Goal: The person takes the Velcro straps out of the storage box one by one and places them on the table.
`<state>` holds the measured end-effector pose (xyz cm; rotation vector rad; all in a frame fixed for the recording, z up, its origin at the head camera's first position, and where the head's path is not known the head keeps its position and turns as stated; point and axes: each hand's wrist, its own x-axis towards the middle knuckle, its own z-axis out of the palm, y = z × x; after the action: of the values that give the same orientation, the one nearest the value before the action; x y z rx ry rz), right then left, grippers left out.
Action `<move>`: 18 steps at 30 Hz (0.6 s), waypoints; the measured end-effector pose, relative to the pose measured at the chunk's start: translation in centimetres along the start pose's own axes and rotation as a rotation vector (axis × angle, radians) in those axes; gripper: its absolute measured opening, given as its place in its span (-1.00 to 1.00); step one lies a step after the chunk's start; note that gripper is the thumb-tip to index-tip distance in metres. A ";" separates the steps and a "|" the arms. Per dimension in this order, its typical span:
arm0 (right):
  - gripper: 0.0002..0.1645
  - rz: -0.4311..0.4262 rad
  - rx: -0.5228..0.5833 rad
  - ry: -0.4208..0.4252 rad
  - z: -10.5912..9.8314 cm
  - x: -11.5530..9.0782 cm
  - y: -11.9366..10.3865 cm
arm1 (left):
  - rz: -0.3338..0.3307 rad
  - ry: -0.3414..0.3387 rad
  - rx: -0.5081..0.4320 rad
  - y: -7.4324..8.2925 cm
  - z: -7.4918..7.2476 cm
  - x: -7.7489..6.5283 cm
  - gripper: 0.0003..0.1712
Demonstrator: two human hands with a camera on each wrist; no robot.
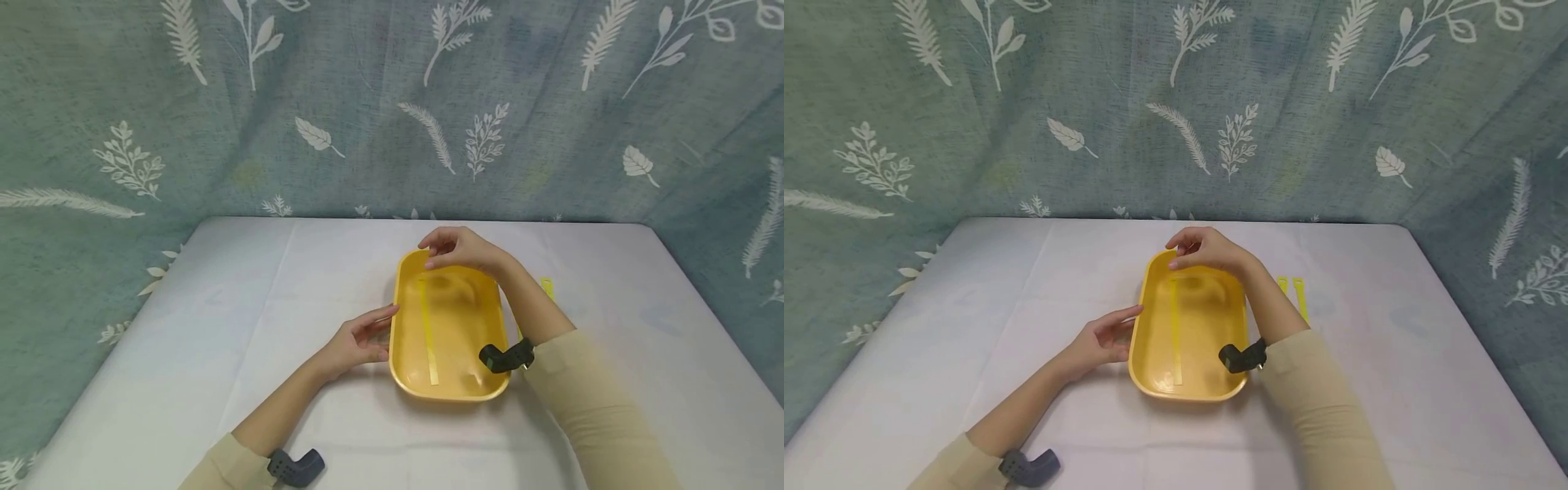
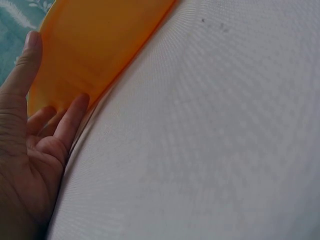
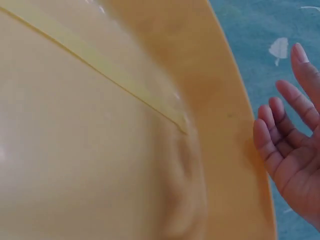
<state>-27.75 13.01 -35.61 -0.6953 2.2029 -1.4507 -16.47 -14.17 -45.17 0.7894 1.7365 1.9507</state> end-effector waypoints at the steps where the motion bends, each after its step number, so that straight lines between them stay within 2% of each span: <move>1: -0.53 0.008 -0.005 -0.009 0.3 0.2 0.2 | -0.003 0.002 0.001 0.0 0.0 0.0 -0.03; 11: -0.44 0.103 -0.060 -0.066 2.0 0.6 1.9 | -0.019 0.008 -0.019 0.2 0.3 -0.1 -0.01; 15: -0.40 0.137 -0.162 -0.077 2.3 0.7 2.9 | -0.020 0.009 -0.024 0.3 0.4 -0.1 0.02; 18: -0.37 0.128 -0.263 -0.065 2.6 0.8 3.3 | -0.013 0.003 -0.025 0.3 0.3 -0.2 0.00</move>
<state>-27.46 11.69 -39.66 -0.6605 2.3634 -1.0732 -16.09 -14.10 -44.83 0.7651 1.7120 1.9626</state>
